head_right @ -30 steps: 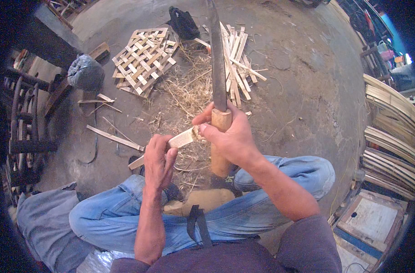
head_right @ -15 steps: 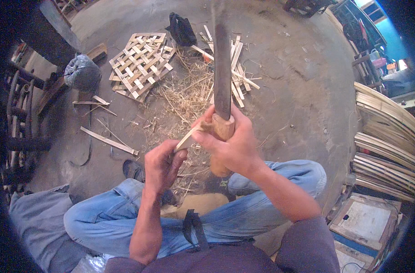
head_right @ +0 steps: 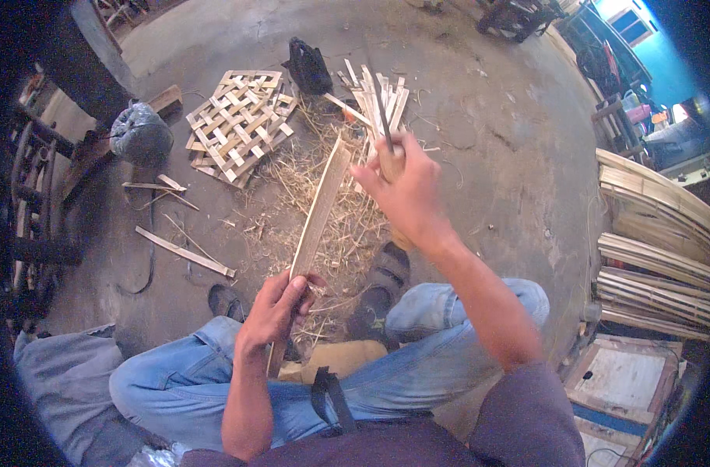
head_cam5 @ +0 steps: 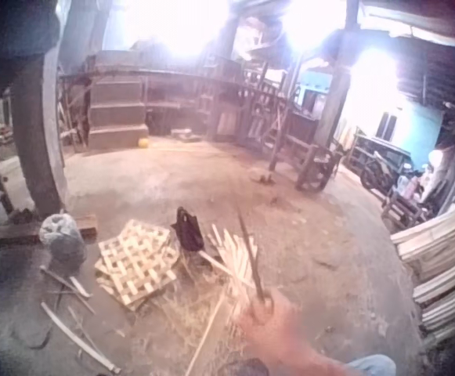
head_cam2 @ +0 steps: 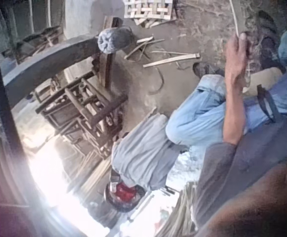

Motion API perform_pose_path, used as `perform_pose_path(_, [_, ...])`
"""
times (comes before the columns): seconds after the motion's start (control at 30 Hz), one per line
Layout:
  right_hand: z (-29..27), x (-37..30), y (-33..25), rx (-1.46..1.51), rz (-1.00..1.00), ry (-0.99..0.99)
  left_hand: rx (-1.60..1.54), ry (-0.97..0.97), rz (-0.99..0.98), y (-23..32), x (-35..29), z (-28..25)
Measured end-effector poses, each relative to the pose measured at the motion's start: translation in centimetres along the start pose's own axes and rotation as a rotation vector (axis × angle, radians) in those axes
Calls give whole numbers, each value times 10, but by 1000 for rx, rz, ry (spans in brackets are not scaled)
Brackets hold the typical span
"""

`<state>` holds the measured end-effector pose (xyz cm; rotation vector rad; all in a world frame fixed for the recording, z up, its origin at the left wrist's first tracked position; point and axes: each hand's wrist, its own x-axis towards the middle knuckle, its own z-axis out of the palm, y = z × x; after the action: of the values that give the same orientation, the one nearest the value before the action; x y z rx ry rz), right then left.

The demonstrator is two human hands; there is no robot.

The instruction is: The person sits on the floor and uses a large knife to shave and shape a thin wooden stick. They repeatedly scrape the blade along the wood to remove thin layers, occasionally pausing to inspect the stick before continuing.

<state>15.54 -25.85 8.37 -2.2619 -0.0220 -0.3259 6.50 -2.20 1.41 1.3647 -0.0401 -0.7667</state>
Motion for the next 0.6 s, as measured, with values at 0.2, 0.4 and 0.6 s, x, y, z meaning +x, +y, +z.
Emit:
perform_pose_path(0.2, [-7,-77,18,-560,-341,-506,-120,160,-134,-6,-10,11])
perform_pose_path(0.4, [-19,-59,34,-591,-156,-483,-186,112,-184,-10,-53,29])
perform_pose_path(0.6, [-15,-46,44,-599,-280,-404,-244,97,-232,-6,-62,31])
